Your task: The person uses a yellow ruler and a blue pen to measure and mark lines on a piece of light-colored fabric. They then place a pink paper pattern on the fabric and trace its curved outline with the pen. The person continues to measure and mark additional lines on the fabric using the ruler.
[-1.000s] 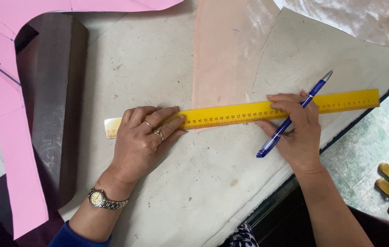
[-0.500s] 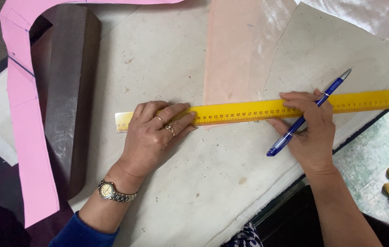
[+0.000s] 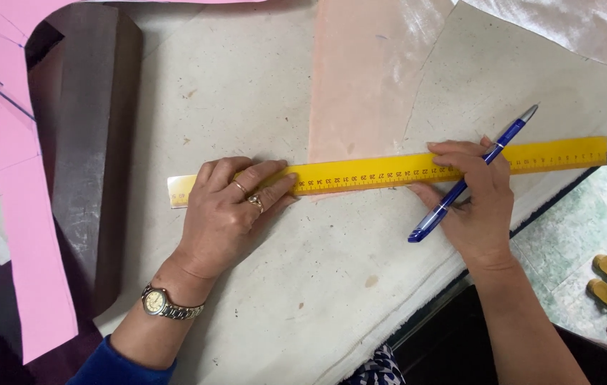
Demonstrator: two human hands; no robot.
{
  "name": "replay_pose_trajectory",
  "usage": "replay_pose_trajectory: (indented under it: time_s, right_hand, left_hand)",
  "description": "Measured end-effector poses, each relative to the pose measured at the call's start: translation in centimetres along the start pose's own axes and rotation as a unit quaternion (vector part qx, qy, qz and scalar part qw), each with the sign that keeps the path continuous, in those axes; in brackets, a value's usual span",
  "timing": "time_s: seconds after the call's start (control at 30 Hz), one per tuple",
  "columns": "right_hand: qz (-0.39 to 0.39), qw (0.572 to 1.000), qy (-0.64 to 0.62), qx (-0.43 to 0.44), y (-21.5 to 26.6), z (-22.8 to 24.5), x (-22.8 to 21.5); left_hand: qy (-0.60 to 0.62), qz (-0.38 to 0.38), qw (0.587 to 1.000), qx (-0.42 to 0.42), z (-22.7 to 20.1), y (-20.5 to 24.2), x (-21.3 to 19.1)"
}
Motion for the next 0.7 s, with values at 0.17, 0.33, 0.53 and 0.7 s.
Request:
replay_pose_trajectory:
  time_s: [0.17, 0.33, 0.53, 0.7]
  right_hand:
    - [0.000, 1.000, 0.000, -0.005, -0.06, -0.08, 0.04]
    - [-0.001, 1.000, -0.003, -0.009, -0.07, -0.08, 0.00]
    - [-0.002, 1.000, 0.000, -0.022, 0.02, -0.21, 0.07]
    - [-0.005, 1.000, -0.006, -0.018, 0.01, -0.20, -0.02]
  left_hand:
    - [0.006, 0.005, 1.000, -0.004, 0.01, 0.00, -0.02]
    - [-0.003, 0.010, 1.000, -0.002, -0.02, -0.04, 0.03]
    - [0.002, -0.003, 1.000, 0.005, -0.01, 0.10, 0.04]
    - [-0.006, 0.002, 1.000, 0.005, 0.00, 0.07, 0.03]
Point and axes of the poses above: each hand's wrist, its own y-axis away from the middle knuckle, its own x-axis out of the palm, z = x × y, the point moved 6 cm from there along -y, towards the middle knuckle, and after that the axes turned 4 degrees about y, right-handed, at the moved point
